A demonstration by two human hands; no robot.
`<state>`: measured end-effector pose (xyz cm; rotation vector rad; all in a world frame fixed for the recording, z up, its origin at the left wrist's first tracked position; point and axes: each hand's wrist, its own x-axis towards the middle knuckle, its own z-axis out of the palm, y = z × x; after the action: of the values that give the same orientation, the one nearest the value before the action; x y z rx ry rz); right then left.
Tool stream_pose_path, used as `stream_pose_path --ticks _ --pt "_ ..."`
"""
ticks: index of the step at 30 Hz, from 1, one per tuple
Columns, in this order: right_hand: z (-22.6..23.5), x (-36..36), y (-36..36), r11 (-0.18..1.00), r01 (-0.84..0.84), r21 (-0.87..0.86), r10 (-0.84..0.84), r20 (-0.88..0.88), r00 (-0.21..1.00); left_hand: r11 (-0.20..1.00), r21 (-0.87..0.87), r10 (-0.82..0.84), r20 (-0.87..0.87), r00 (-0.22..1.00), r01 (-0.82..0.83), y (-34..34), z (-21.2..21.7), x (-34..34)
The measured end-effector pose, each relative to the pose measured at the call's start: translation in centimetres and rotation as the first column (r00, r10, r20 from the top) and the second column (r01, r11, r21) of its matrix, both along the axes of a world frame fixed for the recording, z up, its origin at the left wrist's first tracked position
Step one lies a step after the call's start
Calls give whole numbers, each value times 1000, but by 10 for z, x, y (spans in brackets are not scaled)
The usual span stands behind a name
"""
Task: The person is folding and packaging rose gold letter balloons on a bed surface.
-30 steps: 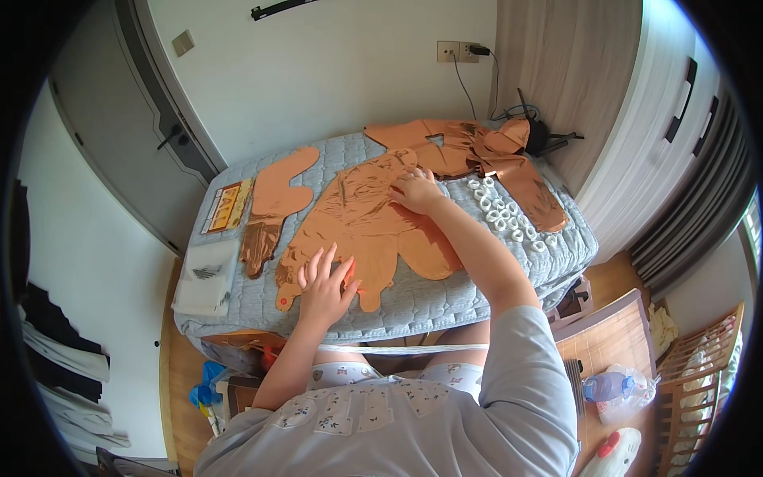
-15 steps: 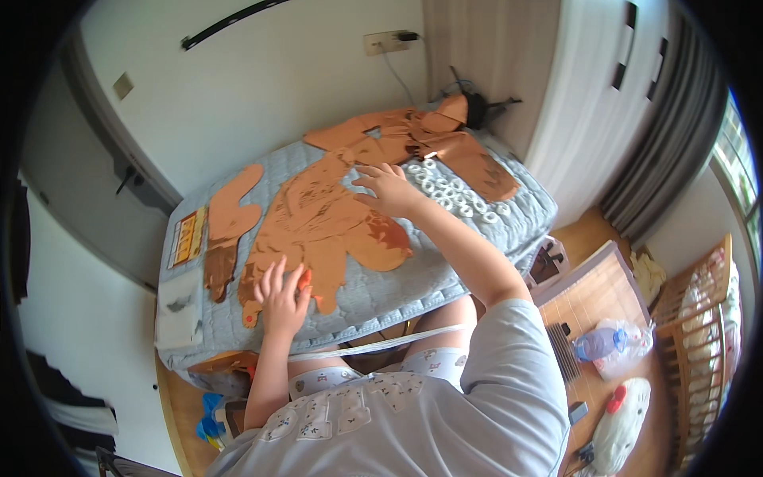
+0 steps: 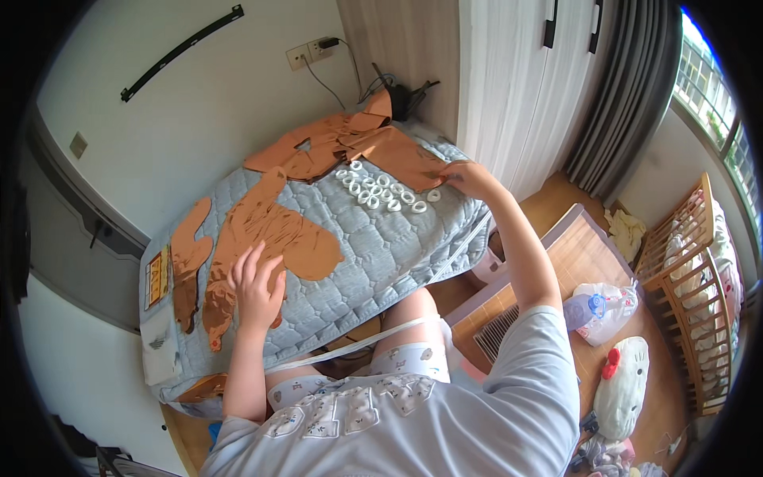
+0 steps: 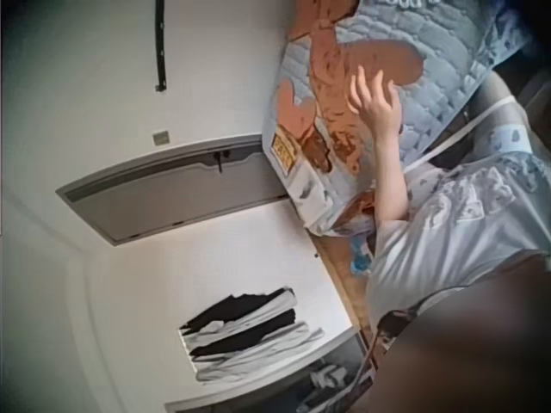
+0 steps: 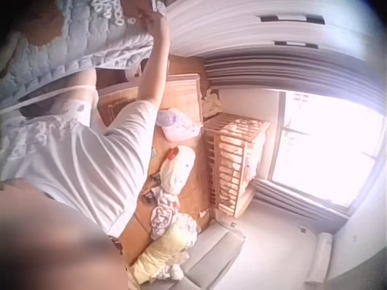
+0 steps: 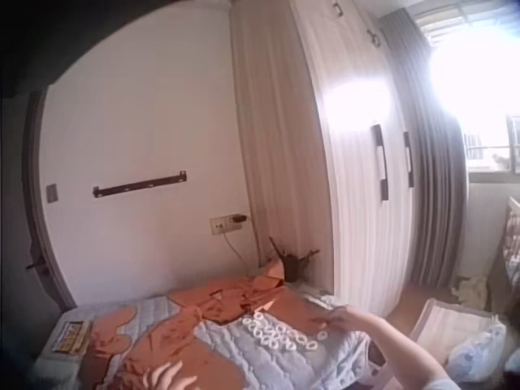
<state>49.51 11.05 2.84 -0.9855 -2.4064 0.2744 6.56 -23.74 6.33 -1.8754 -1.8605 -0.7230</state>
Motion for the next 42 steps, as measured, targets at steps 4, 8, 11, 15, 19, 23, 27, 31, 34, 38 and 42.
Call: stream_pose_path --ticks 4,8,11,15,19,23,27,31,34,38,42 --pt "-7 -2 4 995 -97 -20 96 -53 994 992 7 -124 -11 992 124 30 10 29" --pt "-7 -10 2 998 -12 55 11 10 1000 975 -11 -221 -10 975 221 65 14 41" --pt "-6 -9 4 997 -24 71 23 24 999 962 -78 -259 30 965 261 96 15 40" --pt "-15 -4 10 995 -24 97 24 -1 1000 950 -109 -286 64 956 292 123 22 52" --pt "-17 -8 19 999 -26 47 34 -167 985 921 -141 -354 85 931 363 150 19 76" --pt "-5 -29 12 995 14 -102 -49 -342 938 891 -169 -398 150 905 420 188 18 108" --pt "-13 -31 25 955 9 -295 -158 -484 861 860 -256 -358 314 879 442 232 15 141" --pt "-15 -30 27 937 -4 -348 -192 -524 830 884 -216 -319 367 874 414 270 3 151" --pt "-13 -32 25 931 -26 -364 -182 -525 832 875 -186 -366 351 862 448 292 -4 149" --pt "-19 -24 24 928 -25 -371 -184 -517 836 837 -222 -415 340 844 501 306 -8 156" --pt "-17 -34 18 955 -30 -296 -141 -538 831 827 -138 -422 489 763 545 312 -12 155"
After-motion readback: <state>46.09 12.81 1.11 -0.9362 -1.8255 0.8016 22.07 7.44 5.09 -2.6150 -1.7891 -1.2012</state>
